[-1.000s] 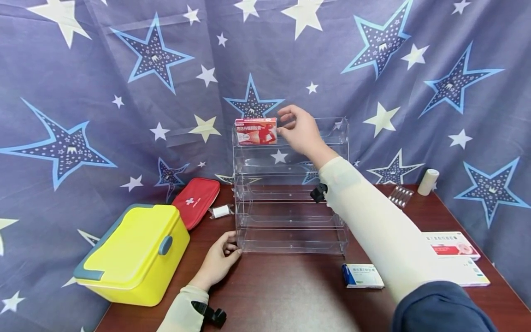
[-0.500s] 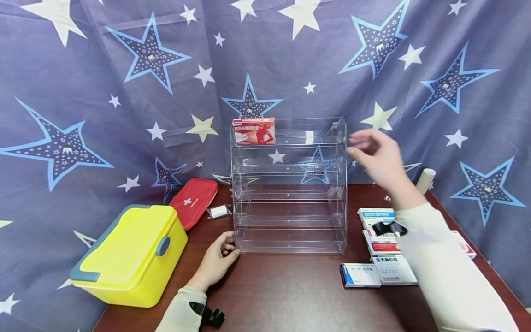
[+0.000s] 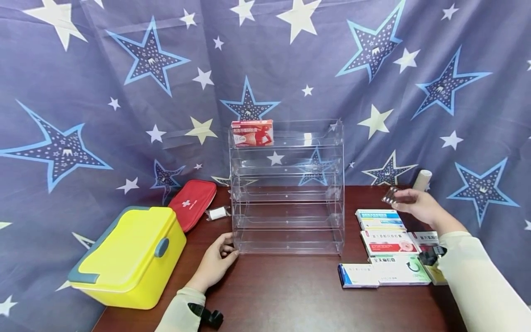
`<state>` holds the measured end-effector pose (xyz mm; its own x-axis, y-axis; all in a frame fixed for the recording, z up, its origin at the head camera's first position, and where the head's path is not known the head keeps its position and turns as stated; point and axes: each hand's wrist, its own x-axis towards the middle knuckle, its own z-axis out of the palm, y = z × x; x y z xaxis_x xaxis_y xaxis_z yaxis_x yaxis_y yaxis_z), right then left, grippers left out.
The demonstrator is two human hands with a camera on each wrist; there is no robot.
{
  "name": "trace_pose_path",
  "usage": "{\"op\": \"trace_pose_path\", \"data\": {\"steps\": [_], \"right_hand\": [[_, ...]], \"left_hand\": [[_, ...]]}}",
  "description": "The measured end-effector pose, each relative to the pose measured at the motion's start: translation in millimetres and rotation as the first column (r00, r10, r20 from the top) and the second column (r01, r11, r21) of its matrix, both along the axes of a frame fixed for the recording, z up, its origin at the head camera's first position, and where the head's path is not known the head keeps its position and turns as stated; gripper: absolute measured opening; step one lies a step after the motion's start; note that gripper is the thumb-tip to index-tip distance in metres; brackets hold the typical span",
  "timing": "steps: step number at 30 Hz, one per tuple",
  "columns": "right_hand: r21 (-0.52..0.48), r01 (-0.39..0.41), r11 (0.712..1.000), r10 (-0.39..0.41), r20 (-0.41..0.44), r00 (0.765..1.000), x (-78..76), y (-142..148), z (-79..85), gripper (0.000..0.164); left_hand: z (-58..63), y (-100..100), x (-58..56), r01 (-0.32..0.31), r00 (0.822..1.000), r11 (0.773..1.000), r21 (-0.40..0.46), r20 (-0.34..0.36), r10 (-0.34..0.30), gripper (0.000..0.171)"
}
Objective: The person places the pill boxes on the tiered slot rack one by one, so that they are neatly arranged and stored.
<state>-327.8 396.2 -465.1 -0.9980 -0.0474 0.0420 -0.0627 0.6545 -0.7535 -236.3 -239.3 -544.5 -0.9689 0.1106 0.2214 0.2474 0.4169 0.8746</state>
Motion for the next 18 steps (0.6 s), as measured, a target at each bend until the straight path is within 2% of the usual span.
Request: {"op": "trace_pose_path", "data": {"steps": [5,11,18], "right_hand": [[0.018,-0.018,1.0,0.015,0.137,0.99,-0.5,12,-17.6,0.069],[0.053,-0.059,0.997,0.049,0.177,0.983,-4.0,14,-24.2,0.073],[0.09,-0.129,0.987,0.112,0.176,0.978,-7.4,15,-28.1,0.071]], "left_hand": [[0.2,1,0.6,-0.007,1.0,1.0,0.001,0.008,0.007,0.049],[0.6,2,0.7,-0.016,1.0,1.0,0.001,0.012,0.016,0.049],[1.2,0,0.9,-0.003,1.0,1.0,0.001,0.019,0.003,0.048]]}}
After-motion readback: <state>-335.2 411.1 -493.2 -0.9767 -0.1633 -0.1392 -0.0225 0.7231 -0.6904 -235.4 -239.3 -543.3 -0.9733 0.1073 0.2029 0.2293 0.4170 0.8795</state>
